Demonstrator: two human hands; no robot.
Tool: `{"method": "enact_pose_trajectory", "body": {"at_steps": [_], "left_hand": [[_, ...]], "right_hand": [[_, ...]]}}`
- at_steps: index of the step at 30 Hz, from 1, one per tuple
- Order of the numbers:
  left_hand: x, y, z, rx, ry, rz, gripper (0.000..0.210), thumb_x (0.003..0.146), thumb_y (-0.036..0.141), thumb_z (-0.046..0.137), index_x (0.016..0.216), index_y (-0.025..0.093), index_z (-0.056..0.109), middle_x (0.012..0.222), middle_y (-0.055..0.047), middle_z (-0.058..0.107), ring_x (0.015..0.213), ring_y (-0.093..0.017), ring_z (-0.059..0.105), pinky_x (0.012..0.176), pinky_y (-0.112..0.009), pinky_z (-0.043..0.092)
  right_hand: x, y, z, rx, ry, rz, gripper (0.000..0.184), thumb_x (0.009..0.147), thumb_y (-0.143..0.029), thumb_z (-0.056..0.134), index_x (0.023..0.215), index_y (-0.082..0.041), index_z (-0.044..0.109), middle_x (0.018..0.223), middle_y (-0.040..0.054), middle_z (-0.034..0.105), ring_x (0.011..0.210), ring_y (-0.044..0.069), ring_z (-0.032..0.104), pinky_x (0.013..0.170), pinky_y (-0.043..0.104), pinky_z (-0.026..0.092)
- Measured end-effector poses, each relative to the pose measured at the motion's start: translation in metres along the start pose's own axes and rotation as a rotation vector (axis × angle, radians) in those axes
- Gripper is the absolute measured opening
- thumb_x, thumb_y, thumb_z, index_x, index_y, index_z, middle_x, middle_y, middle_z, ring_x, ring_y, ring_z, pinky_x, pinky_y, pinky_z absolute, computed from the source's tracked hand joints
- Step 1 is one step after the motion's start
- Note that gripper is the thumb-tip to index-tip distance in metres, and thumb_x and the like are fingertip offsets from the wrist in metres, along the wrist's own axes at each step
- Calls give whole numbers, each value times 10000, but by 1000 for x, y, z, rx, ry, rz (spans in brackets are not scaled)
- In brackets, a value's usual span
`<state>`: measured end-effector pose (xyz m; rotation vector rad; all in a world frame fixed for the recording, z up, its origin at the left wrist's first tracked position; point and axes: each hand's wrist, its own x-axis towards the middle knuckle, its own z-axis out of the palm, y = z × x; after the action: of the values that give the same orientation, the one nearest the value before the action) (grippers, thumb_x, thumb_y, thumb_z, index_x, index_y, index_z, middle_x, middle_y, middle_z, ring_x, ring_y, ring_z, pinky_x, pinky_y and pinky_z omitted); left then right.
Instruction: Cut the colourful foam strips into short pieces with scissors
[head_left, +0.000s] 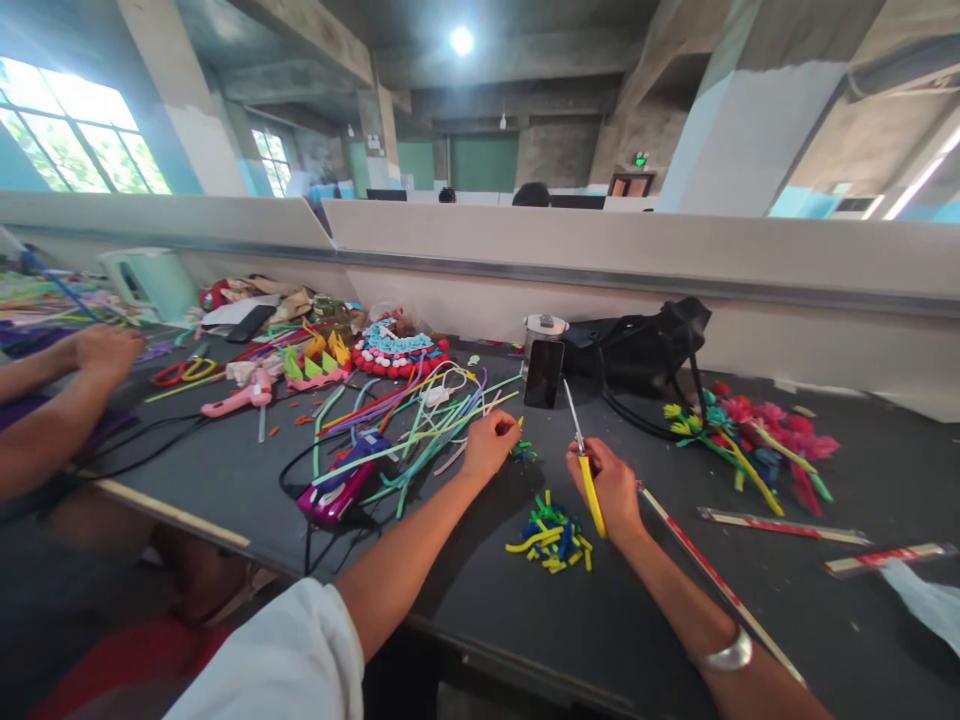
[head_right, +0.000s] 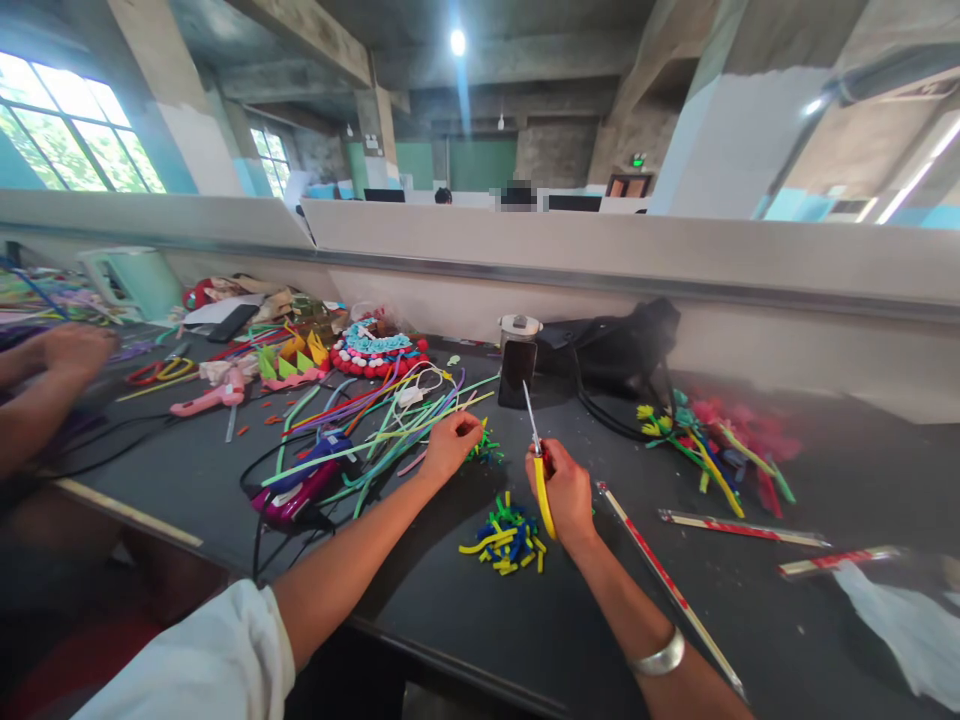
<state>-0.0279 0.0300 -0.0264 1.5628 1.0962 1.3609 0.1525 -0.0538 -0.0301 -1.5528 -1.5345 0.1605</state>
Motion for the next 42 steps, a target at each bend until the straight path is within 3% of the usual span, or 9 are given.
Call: {"method": "enact_pose_trajectory", "body": {"at_steps": [4, 6, 12, 16, 20, 27, 31, 35, 42], "left_hand": [[3, -5, -3, 89, 28, 40, 107, 610, 161, 614, 695, 205, 661, 539, 46, 512, 528, -111, 422, 550, -223, 278], [1, -2, -2, 110, -14, 90, 129, 629, 161, 604, 725, 212, 674, 570, 34, 532, 546, -117, 434, 560, -225, 293], [-16, 11, 8, 121, -466, 224, 130, 657, 170, 600, 727, 213, 702, 642, -12, 611, 591, -143, 512, 579, -235, 360], [-22, 13, 10, 215, -628, 402, 208, 645, 120, 596, 766, 236, 718, 652, -18, 620, 656, -166, 547, 655, -256, 398], [-23, 13, 8, 221, -742, 447, 277, 631, 92, 609, 831, 247, 722, 701, -23, 622, 716, -175, 562, 720, -271, 402], [-30, 13, 15, 243, -689, 411, 125, 556, 133, 717, 603, 243, 680, 544, 5, 561, 567, -154, 493, 609, -257, 347], [-34, 12, 20, 358, -717, 446, 130, 543, 114, 693, 579, 235, 663, 547, 4, 574, 541, -146, 476, 577, -254, 329], [-36, 15, 22, 508, -725, 369, 70, 559, 152, 669, 599, 206, 652, 569, -2, 582, 560, -147, 485, 557, -250, 323], [-34, 24, 23, 389, -443, 208, 62, 660, 208, 581, 667, 157, 615, 622, 12, 577, 588, -107, 498, 576, -219, 359]], "right_hand": [[1, 3, 1, 56, 6, -2, 258, 797, -377, 500, 916, -181, 619, 829, 18, 669, 676, 133, 608, 663, 222, 440], [0, 2, 1, 64, -3, -9, 254, 798, -367, 502, 925, -180, 619, 841, 18, 670, 685, 133, 610, 669, 224, 442], [1, 4, 0, 82, 10, -3, 254, 794, -368, 502, 914, -179, 620, 819, 15, 675, 674, 134, 618, 668, 228, 449], [3, 8, 1, 124, 17, 28, 272, 787, -383, 519, 934, -177, 617, 824, 21, 677, 686, 145, 627, 666, 233, 458], [3, 8, 1, 139, 16, 25, 269, 785, -380, 530, 935, -175, 617, 848, 25, 679, 696, 144, 631, 676, 234, 461], [3, 7, 1, 121, -4, 28, 277, 788, -377, 527, 955, -177, 620, 865, 22, 687, 707, 144, 632, 677, 233, 463], [3, 8, 2, 117, 4, 23, 276, 790, -371, 530, 964, -178, 621, 879, 26, 689, 719, 147, 633, 690, 237, 464], [2, 7, 2, 107, -18, 7, 262, 789, -375, 544, 950, -187, 629, 869, 24, 691, 714, 150, 636, 685, 240, 463], [-1, -2, 2, 189, 30, 56, 316, 822, -442, 536, 1016, -200, 596, 897, 45, 683, 720, 174, 647, 674, 267, 485]]}}
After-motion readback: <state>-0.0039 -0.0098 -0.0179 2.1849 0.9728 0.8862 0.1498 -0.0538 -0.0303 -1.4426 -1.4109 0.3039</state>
